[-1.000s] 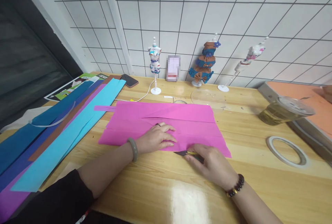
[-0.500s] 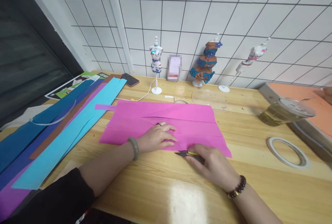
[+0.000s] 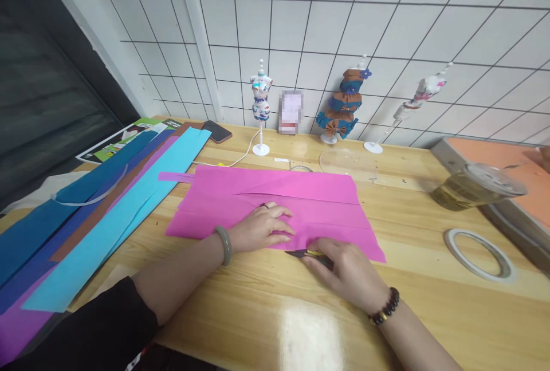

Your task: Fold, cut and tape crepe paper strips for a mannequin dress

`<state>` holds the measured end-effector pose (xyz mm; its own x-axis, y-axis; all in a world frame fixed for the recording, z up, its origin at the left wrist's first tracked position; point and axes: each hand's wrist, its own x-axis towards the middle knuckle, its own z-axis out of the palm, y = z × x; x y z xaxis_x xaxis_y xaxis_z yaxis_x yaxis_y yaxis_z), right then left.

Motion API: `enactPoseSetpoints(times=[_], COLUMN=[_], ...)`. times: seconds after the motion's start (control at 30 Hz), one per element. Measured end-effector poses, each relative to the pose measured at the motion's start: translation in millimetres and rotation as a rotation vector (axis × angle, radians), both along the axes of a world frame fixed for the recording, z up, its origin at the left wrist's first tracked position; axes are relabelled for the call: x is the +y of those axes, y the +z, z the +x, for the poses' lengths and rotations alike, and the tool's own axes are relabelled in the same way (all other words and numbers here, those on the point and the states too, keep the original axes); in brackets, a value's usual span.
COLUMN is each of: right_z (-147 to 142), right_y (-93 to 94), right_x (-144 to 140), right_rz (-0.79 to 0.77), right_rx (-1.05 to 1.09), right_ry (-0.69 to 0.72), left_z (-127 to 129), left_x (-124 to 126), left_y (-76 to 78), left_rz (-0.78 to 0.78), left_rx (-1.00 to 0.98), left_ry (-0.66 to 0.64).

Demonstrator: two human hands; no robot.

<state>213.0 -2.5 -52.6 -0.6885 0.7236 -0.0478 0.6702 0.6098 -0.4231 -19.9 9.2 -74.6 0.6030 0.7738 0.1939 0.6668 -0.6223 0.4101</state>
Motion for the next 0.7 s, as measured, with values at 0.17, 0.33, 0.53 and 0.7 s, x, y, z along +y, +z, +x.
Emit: enactPoseSetpoints(times=[0.17, 0.33, 0.53, 0.7], right_z=[4, 6, 0, -6], right_y=[-4.5, -5.9, -2.2, -0.6], right_x=[0, 1, 1, 1], right_rz=[0.001, 0.016, -0.013, -0.023], right_rx=[0.024, 0.037, 0.005, 0.019], right_ry=[-0.005, -0.002, -0.006, 0.015], left_z=[0, 0, 0, 0], left_x=[0, 0, 1, 1], left_y=[0.8, 0.2, -0.9, -1.7], left_rz=[-0.004, 0.011, 0.015, 0.004], left_rx=[0.001, 0.0, -0.011, -0.02], left_ry=[0.004, 0.001, 0.002, 0.002])
